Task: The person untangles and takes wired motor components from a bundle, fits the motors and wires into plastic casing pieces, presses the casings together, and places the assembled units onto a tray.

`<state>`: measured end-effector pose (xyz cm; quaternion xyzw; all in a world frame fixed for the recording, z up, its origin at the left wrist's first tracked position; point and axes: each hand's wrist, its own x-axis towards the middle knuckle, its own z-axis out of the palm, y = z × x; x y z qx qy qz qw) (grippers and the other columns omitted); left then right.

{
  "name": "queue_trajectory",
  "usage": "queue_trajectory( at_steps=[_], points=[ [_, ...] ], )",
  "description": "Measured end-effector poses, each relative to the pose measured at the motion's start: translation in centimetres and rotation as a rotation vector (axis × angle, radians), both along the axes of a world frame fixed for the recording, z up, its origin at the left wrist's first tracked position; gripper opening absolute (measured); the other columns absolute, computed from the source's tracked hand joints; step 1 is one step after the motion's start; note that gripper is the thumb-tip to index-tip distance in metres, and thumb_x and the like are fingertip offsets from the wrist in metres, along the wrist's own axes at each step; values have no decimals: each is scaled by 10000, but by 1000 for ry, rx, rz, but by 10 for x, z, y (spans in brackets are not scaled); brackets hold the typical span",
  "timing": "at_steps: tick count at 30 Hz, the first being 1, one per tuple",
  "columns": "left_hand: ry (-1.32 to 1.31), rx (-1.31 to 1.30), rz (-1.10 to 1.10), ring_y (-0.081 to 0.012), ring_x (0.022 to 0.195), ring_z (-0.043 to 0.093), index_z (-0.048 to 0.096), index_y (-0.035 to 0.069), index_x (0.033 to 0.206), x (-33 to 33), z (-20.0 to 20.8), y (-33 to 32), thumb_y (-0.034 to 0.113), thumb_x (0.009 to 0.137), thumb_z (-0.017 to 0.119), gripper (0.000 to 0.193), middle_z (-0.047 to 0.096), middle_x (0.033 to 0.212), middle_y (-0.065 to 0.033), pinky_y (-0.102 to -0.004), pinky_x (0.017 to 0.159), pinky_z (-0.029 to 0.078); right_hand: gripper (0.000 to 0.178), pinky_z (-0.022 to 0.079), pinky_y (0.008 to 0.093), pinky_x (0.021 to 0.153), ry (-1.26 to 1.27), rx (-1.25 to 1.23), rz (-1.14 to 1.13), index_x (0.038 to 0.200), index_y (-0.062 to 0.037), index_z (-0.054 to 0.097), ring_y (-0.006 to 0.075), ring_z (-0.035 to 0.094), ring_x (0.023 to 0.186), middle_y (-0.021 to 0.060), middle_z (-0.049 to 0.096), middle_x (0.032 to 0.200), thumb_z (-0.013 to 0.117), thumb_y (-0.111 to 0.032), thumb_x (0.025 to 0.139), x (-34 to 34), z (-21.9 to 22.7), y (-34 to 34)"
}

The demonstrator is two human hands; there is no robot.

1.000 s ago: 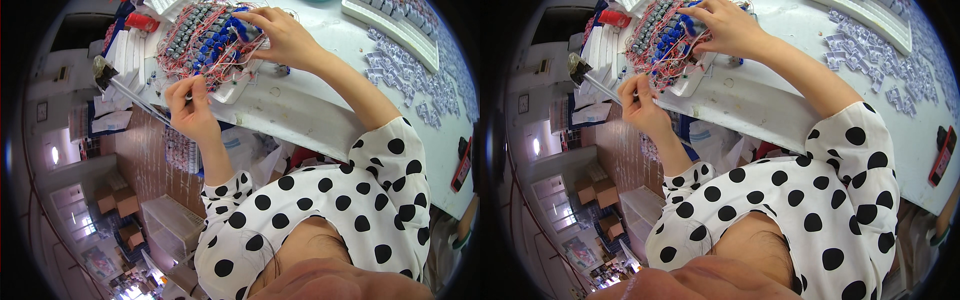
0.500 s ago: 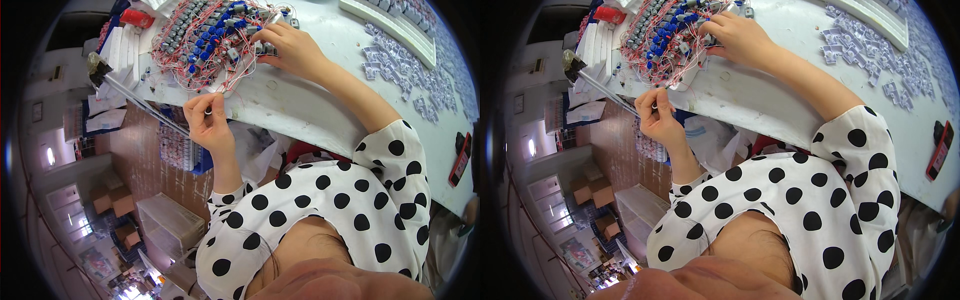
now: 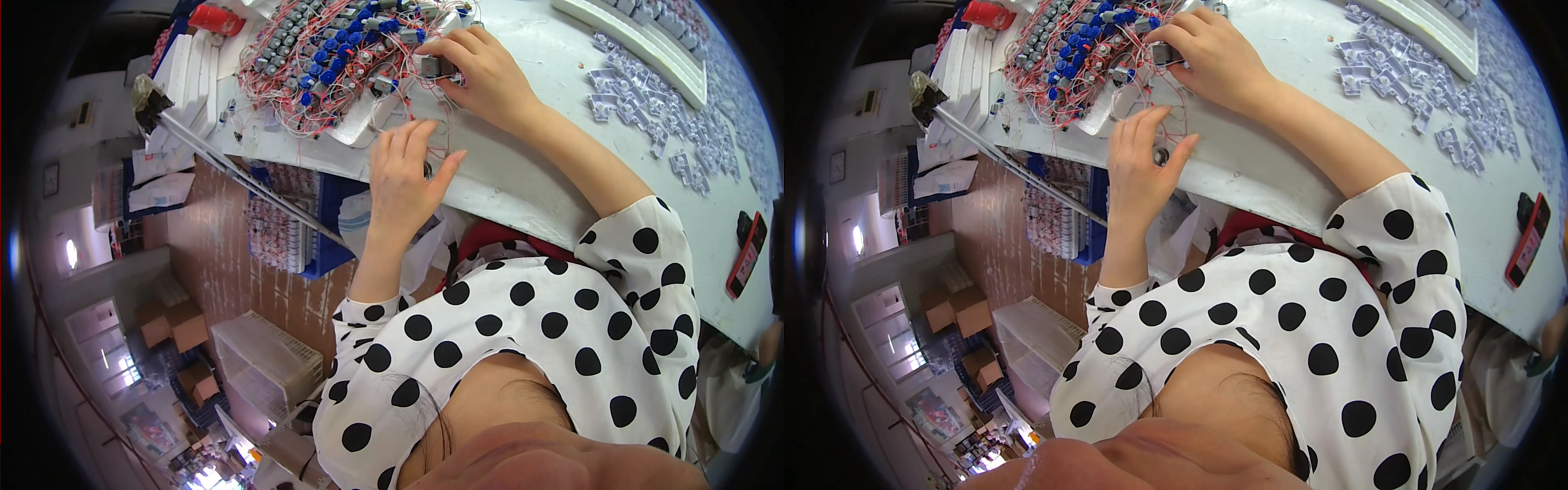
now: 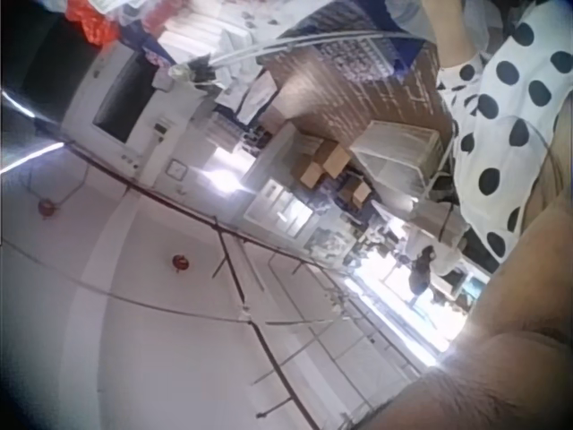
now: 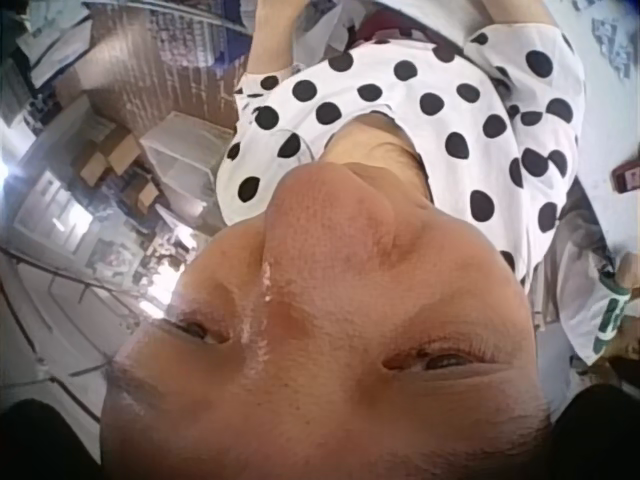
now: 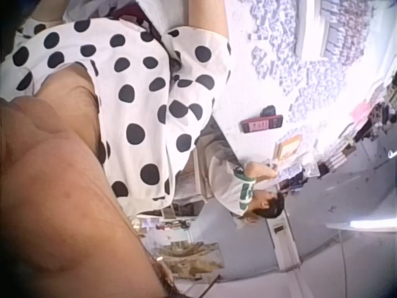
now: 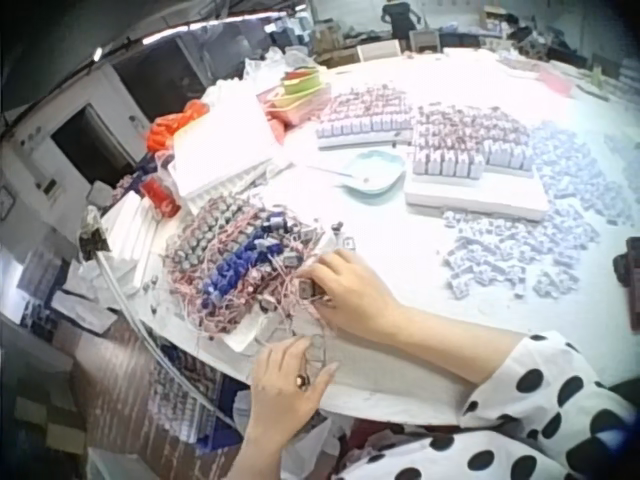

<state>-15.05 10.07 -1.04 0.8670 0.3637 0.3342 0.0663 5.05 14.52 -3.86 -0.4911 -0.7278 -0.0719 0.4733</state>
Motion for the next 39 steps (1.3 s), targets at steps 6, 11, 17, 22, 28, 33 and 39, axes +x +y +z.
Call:
queue_trajectory(
  at_steps=[6,11,17,22,28,33,39],
  points=[
    [-36,134,14,-235,804,596,715,27,1049,17,30,50,230,832,797,308,630,993,-100,-343,737,489,498,497,372,880,-106,89,-2,1176,-156,640,252,594,991,23,633,1042,774,-66,705,4,0,3],
    [-10,-228,12,-262,827,617,732,1,1046,33,33,87,290,840,787,359,611,946,-127,-358,754,497,434,507,349,887,-162,197,47,1180,-144,627,211,626,1017,12,662,1034,720,-93,760,12,-5,13],
    [-12,-444,13,-149,754,619,749,-6,1025,31,32,99,237,805,830,337,625,919,-80,-294,688,505,409,521,336,856,-145,234,64,1157,-134,631,212,634,982,5,660,1011,720,-105,759,9,-5,11],
    [-603,-571,-114,-96,770,625,716,-17,1026,25,30,85,70,806,829,262,691,929,-71,-229,708,508,437,517,362,873,113,-103,6,1182,-142,619,249,622,997,15,670,1013,768,-109,772,4,-7,2],
    [-903,-670,-398,-155,758,679,603,-9,1101,6,48,44,-34,866,739,273,717,1073,-216,-256,674,554,650,481,415,947,-77,-85,-77,1361,-160,539,278,610,1023,88,643,1052,705,-26,747,14,-2,-24],
    [-1056,-620,-595,-208,743,711,559,-12,1164,19,87,13,9,896,721,314,681,1099,-296,-321,698,609,696,418,362,1064,502,-426,500,1402,-106,534,233,552,1257,96,633,1290,522,35,720,24,42,-75],
    [-944,-618,-805,-204,813,671,551,-26,1271,78,125,-13,116,954,683,372,644,1177,-305,-308,725,571,473,423,360,1053,592,-660,508,1309,-41,569,186,579,1158,86,630,1263,562,-38,836,49,78,-154]
  ],
)
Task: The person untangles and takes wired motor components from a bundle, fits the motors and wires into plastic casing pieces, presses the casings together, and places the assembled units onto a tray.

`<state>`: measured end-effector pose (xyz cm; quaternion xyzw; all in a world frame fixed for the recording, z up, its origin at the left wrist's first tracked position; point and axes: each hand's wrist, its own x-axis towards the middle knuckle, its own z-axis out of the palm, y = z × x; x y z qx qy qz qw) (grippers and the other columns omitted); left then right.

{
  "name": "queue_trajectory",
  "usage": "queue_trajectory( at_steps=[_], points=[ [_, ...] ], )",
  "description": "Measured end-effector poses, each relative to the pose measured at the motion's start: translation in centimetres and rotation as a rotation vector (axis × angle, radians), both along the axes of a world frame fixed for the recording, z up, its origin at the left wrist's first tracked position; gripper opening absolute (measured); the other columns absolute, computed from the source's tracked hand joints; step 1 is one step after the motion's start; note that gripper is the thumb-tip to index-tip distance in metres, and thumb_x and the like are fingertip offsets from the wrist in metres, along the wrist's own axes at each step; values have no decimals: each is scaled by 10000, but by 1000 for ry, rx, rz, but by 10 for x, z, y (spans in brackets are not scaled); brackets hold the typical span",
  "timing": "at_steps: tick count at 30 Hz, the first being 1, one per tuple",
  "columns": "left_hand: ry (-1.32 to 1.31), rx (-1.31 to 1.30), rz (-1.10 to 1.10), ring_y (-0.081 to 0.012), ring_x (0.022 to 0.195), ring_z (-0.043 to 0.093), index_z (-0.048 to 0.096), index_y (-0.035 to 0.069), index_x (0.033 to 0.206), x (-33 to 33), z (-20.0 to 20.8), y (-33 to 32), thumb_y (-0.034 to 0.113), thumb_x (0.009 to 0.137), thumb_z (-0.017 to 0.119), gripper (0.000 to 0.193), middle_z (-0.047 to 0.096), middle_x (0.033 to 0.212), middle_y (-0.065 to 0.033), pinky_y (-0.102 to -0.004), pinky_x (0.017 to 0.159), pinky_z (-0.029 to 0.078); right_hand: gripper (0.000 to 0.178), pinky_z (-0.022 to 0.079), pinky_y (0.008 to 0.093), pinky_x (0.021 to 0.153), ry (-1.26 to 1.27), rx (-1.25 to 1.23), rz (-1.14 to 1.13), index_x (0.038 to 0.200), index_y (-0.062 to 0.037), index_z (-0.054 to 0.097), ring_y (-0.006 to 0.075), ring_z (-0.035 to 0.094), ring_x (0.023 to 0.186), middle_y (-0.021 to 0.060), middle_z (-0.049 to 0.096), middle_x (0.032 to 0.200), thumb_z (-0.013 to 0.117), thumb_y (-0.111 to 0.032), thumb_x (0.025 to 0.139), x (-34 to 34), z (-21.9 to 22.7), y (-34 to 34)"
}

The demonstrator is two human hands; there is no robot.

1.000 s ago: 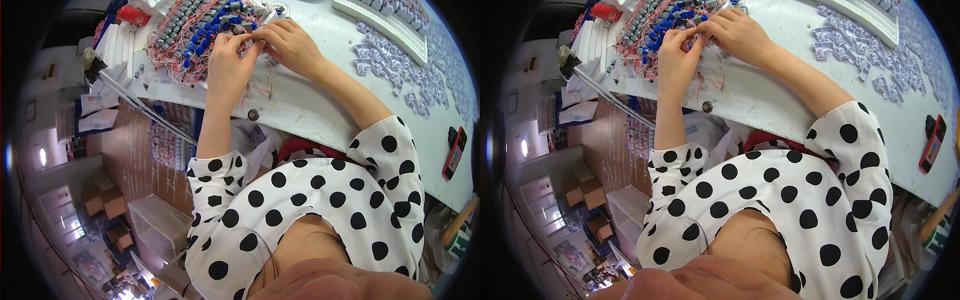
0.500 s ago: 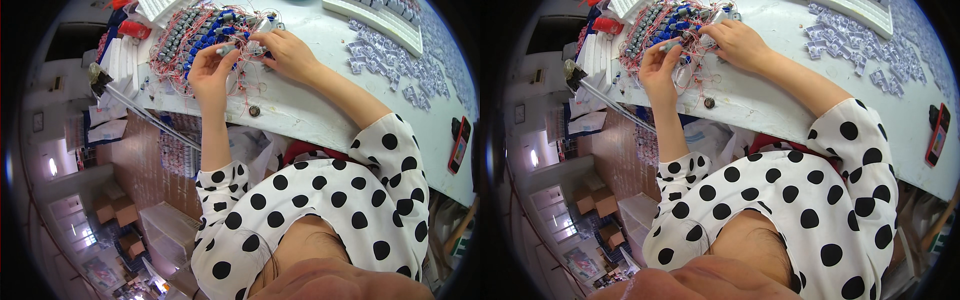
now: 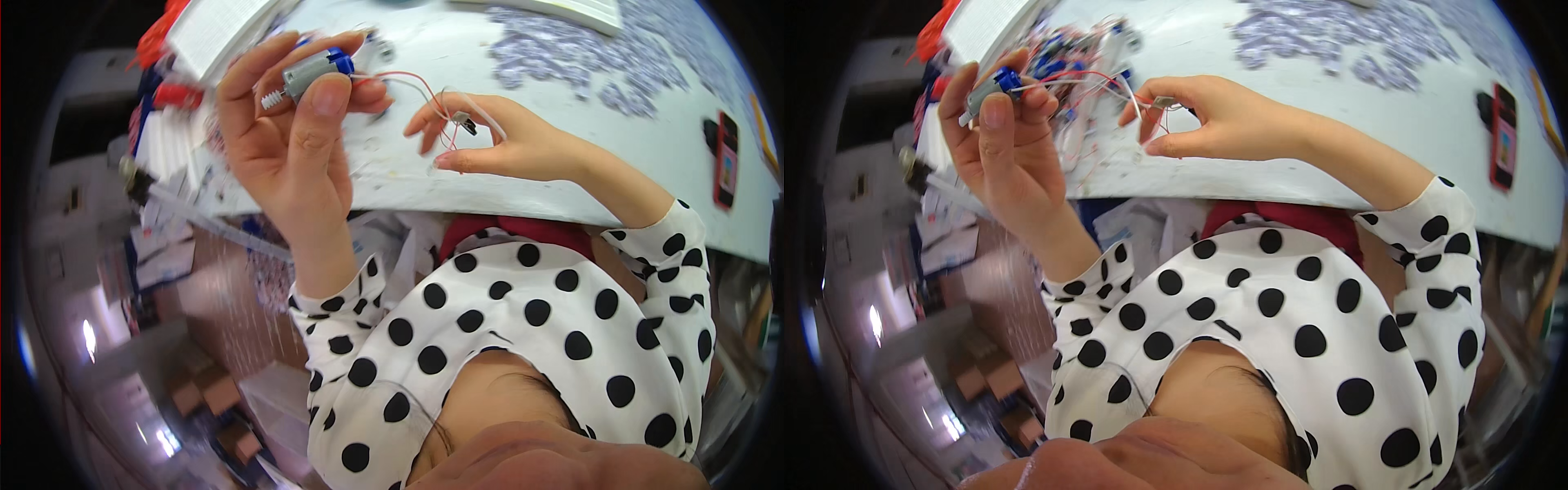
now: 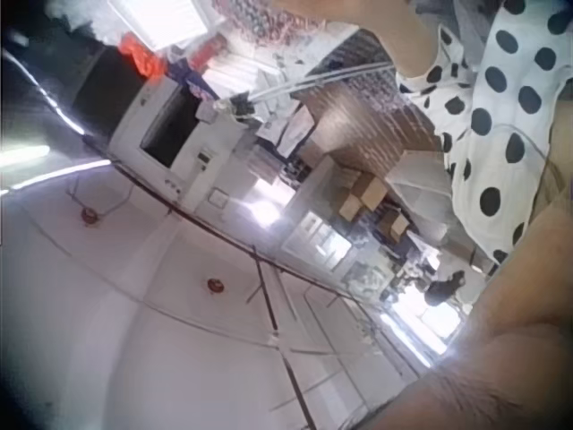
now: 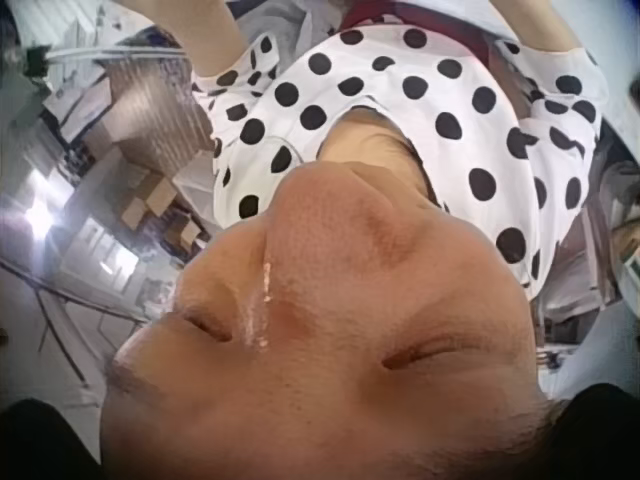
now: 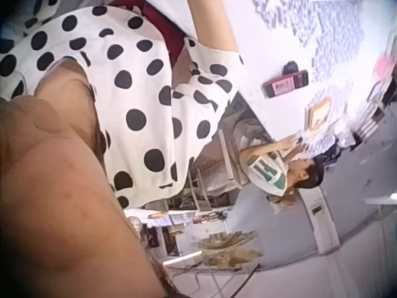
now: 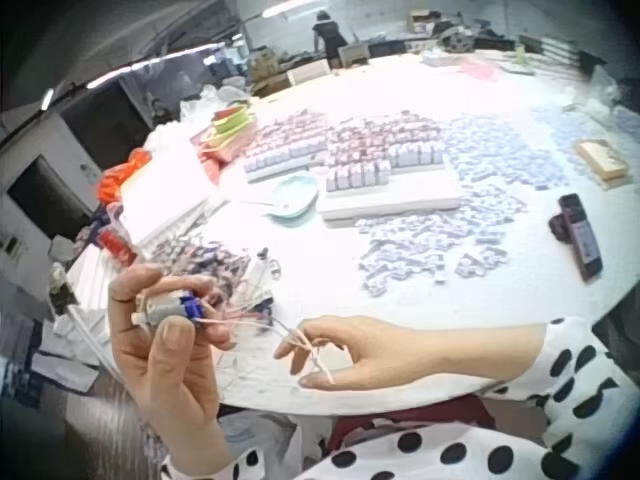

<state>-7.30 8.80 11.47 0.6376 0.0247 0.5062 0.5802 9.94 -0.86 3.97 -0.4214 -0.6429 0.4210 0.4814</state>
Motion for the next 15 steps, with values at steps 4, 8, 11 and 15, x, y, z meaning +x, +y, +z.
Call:
queue_trajectory(
  at_steps=[4,8,11,15],
  points=[
    [199,-81,-101,-171,733,700,613,-57,1191,27,-20,-19,-39,889,708,316,714,1054,-211,-258,628,585,237,521,259,734,-16,-318,-198,1159,-37,633,102,584,817,28,648,983,645,-72,925,49,14,-73],
    [437,-328,-274,-192,854,716,624,-64,1144,72,-82,-58,-26,905,698,253,700,1048,-158,-305,776,619,275,483,285,686,-456,-373,-430,1185,-77,635,122,560,720,39,584,771,640,-49,911,108,7,-150],
    [529,-667,-553,-257,1034,697,576,-78,1228,111,-119,-98,79,970,647,311,650,1148,-162,-339,925,586,385,487,316,796,-726,-388,-673,1236,-76,626,187,598,871,85,603,880,622,9,861,144,-17,-198],
    [644,-723,-590,-323,1148,660,518,-97,1302,136,-140,-123,69,1015,555,334,643,1186,-210,-365,994,557,402,482,388,867,-1147,101,-970,1221,-74,635,263,608,982,92,659,1037,610,8,828,139,-33,-213]
  ],
)
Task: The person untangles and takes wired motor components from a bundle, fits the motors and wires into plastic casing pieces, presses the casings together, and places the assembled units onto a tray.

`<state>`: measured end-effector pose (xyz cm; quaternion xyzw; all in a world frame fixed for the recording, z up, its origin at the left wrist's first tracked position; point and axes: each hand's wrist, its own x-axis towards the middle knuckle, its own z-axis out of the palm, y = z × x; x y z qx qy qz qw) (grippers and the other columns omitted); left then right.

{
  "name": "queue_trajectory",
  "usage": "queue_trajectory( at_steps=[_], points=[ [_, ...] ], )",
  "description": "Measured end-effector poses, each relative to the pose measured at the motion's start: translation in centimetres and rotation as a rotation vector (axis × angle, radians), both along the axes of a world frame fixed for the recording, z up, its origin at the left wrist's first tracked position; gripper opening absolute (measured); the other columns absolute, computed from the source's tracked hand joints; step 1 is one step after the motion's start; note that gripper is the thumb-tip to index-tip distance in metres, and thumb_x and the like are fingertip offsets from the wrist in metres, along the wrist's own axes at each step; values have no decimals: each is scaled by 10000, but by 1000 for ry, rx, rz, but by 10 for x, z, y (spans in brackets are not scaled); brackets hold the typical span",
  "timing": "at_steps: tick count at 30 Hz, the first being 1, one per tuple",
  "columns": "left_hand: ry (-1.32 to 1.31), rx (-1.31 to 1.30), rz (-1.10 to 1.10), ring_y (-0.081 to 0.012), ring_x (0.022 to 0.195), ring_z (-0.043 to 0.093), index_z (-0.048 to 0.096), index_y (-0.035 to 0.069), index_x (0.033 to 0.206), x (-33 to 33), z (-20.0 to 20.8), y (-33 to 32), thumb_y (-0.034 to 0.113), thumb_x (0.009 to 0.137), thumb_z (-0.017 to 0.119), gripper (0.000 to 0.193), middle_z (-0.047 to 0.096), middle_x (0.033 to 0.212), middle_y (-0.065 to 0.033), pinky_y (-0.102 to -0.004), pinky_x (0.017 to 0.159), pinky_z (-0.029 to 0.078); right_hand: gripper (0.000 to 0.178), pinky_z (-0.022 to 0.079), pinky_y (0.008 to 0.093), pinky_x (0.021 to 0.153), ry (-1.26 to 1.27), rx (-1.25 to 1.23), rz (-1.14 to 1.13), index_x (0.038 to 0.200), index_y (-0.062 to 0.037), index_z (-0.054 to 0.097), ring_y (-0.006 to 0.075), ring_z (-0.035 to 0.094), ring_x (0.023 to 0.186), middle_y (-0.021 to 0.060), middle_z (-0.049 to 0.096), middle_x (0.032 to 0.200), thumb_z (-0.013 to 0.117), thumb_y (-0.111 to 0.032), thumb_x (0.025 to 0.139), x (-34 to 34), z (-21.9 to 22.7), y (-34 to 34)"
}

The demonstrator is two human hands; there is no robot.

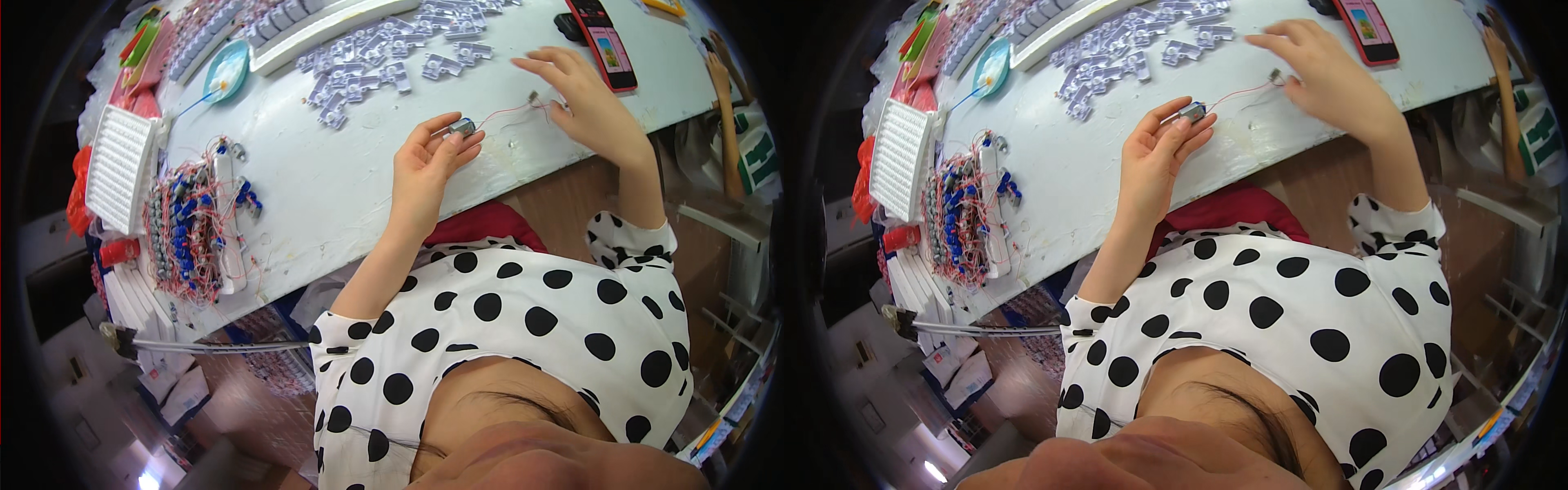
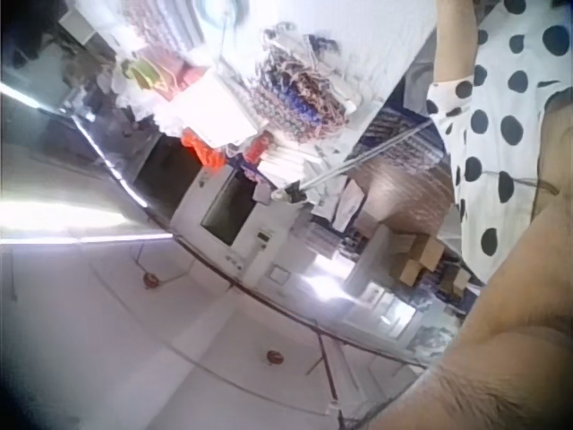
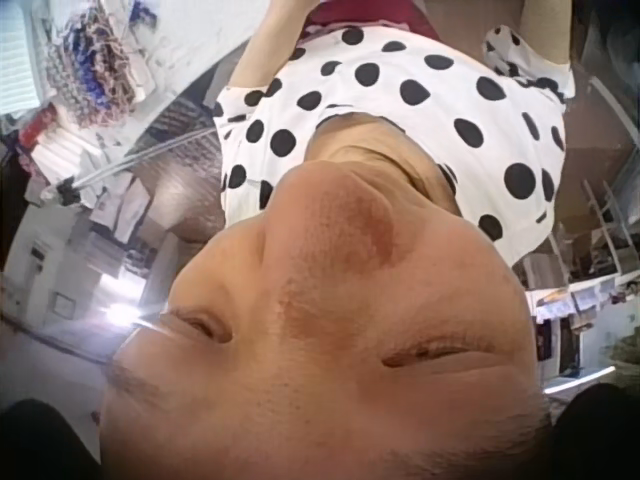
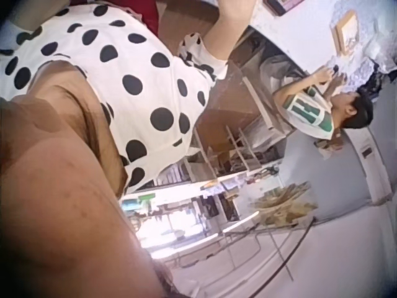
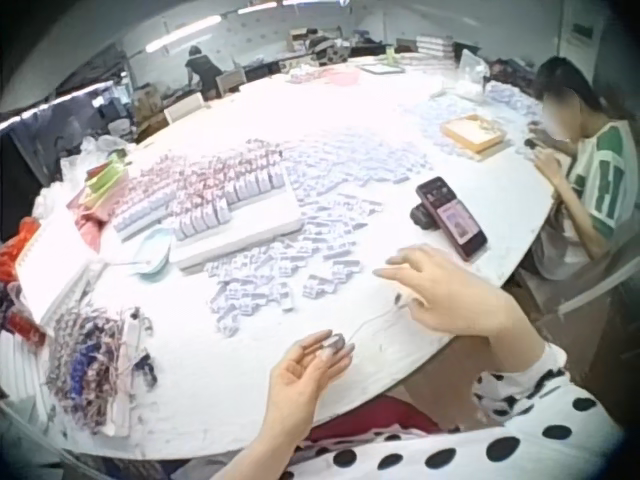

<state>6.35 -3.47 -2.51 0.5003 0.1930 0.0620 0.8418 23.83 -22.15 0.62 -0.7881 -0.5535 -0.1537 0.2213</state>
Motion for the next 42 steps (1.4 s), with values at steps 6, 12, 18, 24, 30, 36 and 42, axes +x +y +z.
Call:
queue_trajectory(
  at_steps=[6,12,18,24,30,36,42],
  points=[
    [14,21,61,-278,1165,651,484,-90,1345,-2,-12,-13,65,1024,541,361,670,1147,-188,-360,1012,546,151,496,354,777,690,237,-85,947,-67,707,237,594,880,37,660,901,748,-101,805,-67,-11,28],
    [-56,203,89,-216,1160,636,481,-98,1339,-5,-16,-22,48,1023,538,353,654,1215,-189,-363,1015,540,122,506,339,742,502,295,-174,833,-84,712,217,593,859,13,664,847,790,-156,773,-79,-39,35],
    [-138,389,133,-204,1205,609,497,-92,1322,-9,-14,-26,10,1012,541,329,598,1311,-211,-348,1026,527,116,522,327,726,485,338,-253,834,-99,722,204,612,861,-6,673,854,792,-153,759,-84,-37,40],
    [-111,517,91,-243,1204,619,495,-111,1306,-9,-10,-27,-12,1012,527,312,614,1289,-217,-373,1051,513,95,424,258,618,671,366,-236,891,-61,742,129,543,739,4,678,829,751,-56,796,-81,-40,35],
    [-118,309,38,-299,1197,633,500,-121,1309,-7,-12,-19,7,1016,532,322,632,1255,-223,-393,1052,518,112,330,201,575,1312,235,-214,936,-55,757,14,431,666,-67,630,796,756,-129,852,-61,-36,23],
    [-88,233,22,-295,1148,661,531,-119,1302,-5,-8,-12,47,1021,543,327,652,1212,-217,-407,1025,539,144,340,195,586,1273,248,-193,986,-53,728,14,432,654,-58,634,850,752,-119,860,-55,-33,21],
    [-55,195,-6,-281,1086,687,549,-92,1308,-12,-8,-6,63,1009,573,338,660,1188,-203,-379,983,559,187,403,216,563,958,389,-52,1037,-59,703,48,496,631,-3,686,905,742,-111,862,-67,-25,28]
  ],
)
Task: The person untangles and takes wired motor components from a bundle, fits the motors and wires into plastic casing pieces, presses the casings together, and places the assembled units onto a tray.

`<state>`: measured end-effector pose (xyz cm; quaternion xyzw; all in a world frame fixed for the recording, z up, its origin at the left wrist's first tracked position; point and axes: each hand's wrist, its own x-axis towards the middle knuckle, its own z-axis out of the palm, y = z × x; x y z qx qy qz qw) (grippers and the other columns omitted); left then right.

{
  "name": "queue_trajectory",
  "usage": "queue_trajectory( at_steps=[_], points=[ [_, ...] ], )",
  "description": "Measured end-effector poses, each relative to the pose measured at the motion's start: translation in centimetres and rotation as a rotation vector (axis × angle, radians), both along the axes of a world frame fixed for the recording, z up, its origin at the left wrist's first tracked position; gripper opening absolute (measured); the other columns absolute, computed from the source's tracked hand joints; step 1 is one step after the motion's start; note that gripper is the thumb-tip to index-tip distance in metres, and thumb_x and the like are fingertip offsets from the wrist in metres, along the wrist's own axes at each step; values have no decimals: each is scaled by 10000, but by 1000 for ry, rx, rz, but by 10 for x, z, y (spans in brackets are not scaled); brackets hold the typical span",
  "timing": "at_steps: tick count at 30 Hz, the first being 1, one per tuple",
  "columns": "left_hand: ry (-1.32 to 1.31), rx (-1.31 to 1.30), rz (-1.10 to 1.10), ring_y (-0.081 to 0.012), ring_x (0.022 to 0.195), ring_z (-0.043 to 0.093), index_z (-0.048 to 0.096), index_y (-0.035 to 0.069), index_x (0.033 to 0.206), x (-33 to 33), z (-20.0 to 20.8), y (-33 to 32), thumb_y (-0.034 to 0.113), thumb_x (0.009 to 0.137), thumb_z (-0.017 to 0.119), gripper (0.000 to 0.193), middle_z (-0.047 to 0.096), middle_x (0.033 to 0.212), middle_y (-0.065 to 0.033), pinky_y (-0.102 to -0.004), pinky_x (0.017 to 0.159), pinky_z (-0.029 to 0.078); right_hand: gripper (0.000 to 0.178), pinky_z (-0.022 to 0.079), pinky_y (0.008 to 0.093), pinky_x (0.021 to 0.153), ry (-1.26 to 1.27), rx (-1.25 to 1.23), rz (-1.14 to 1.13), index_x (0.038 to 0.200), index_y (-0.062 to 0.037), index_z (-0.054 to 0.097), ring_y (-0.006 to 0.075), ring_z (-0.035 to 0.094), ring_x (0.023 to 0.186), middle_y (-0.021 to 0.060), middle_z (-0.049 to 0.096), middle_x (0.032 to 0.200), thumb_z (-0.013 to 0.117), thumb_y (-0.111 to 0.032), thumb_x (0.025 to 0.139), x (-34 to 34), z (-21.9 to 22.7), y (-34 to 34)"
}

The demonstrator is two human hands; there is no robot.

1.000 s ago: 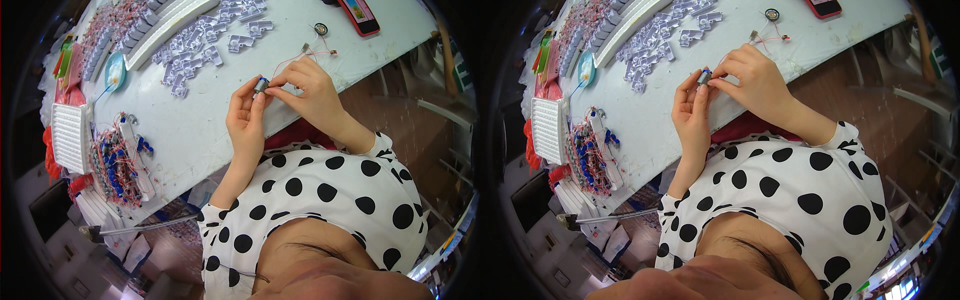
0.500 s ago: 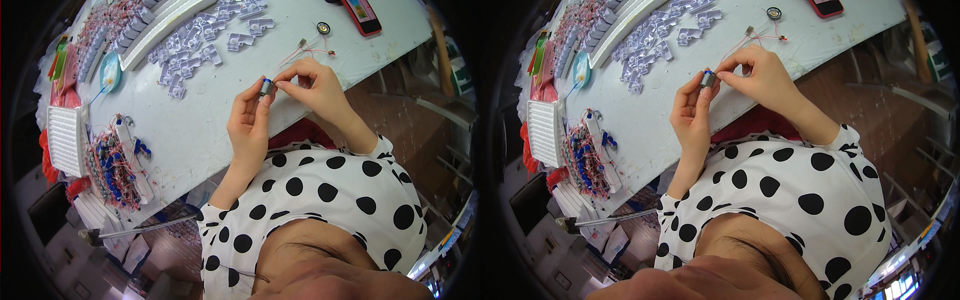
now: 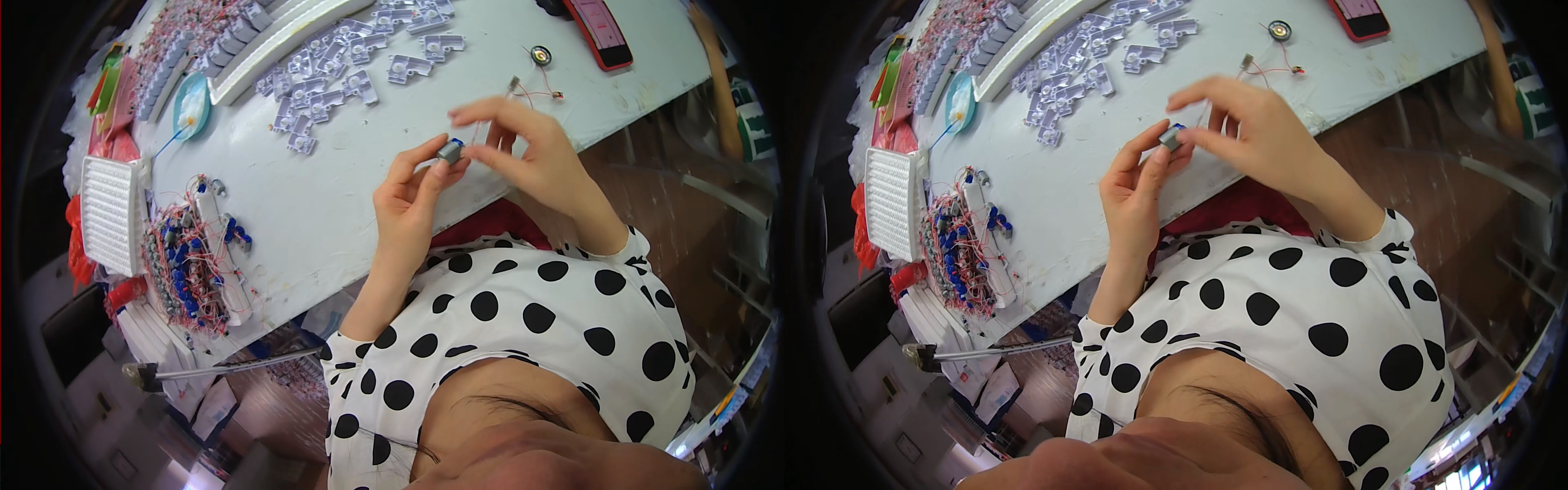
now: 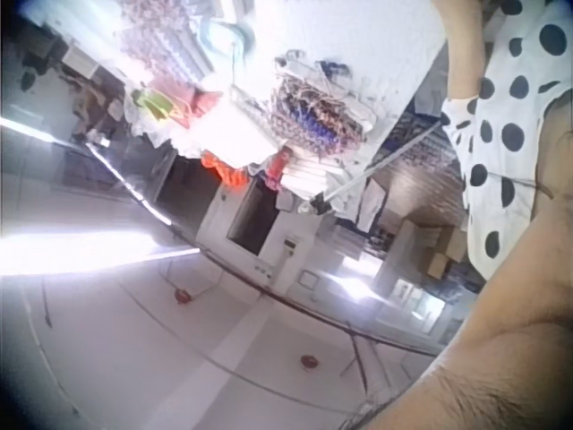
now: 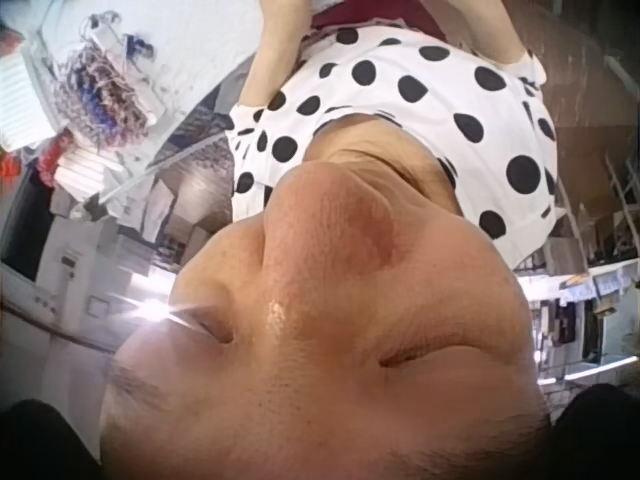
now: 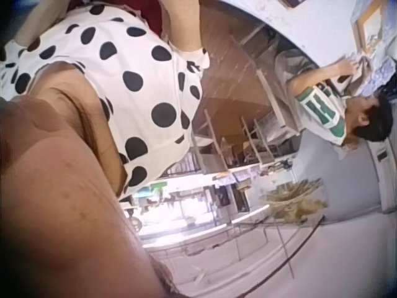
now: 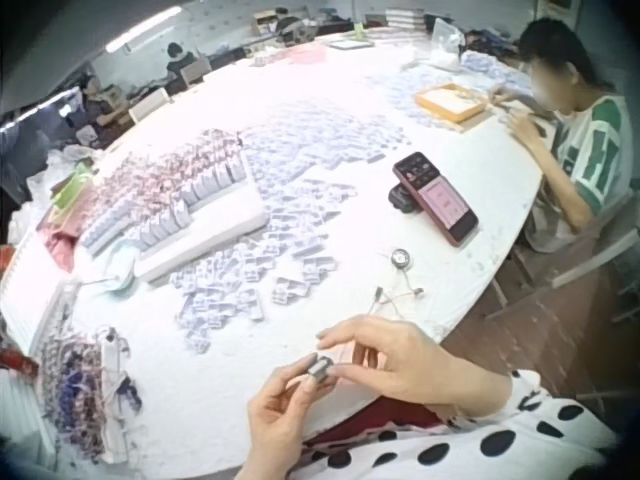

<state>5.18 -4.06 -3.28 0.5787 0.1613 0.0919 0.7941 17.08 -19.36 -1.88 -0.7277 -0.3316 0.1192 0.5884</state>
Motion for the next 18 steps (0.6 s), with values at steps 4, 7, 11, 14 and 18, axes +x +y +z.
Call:
queue_trajectory(
  at_steps=[4,7,11,14,18],
  points=[
    [-18,46,-54,-247,1051,698,570,-71,1265,1,10,9,50,994,600,299,663,1157,-183,-343,923,575,196,395,225,543,140,-112,138,1052,-58,713,44,489,614,2,696,902,741,-95,862,-2,4,2],
    [38,212,-71,-228,1020,708,596,-9,1231,14,15,31,64,951,663,298,671,1108,-145,-321,838,579,163,385,216,542,148,-151,40,1011,-58,720,39,470,607,1,714,923,749,-84,852,4,0,-4],
    [-76,1213,-95,-295,1164,641,635,72,1243,56,21,70,50,871,719,382,656,1145,-130,-379,919,541,106,382,200,564,-16,-27,-206,934,-66,723,35,462,617,1,739,995,755,-46,835,16,-6,-7],
    [-320,1583,-141,-367,1352,470,613,97,1297,84,9,86,77,849,707,459,650,1277,-107,-496,1181,308,98,388,202,578,-80,-10,-234,910,-72,717,45,487,663,7,746,1038,751,-25,831,17,-9,-7],
    [-288,1580,-230,-350,1354,475,589,95,1330,98,0,98,79,851,697,491,656,1264,-116,-507,1207,258,90,394,208,585,-124,32,-209,886,-82,708,56,496,707,-1,748,1038,756,-33,828,13,-10,-5]
  ],
)
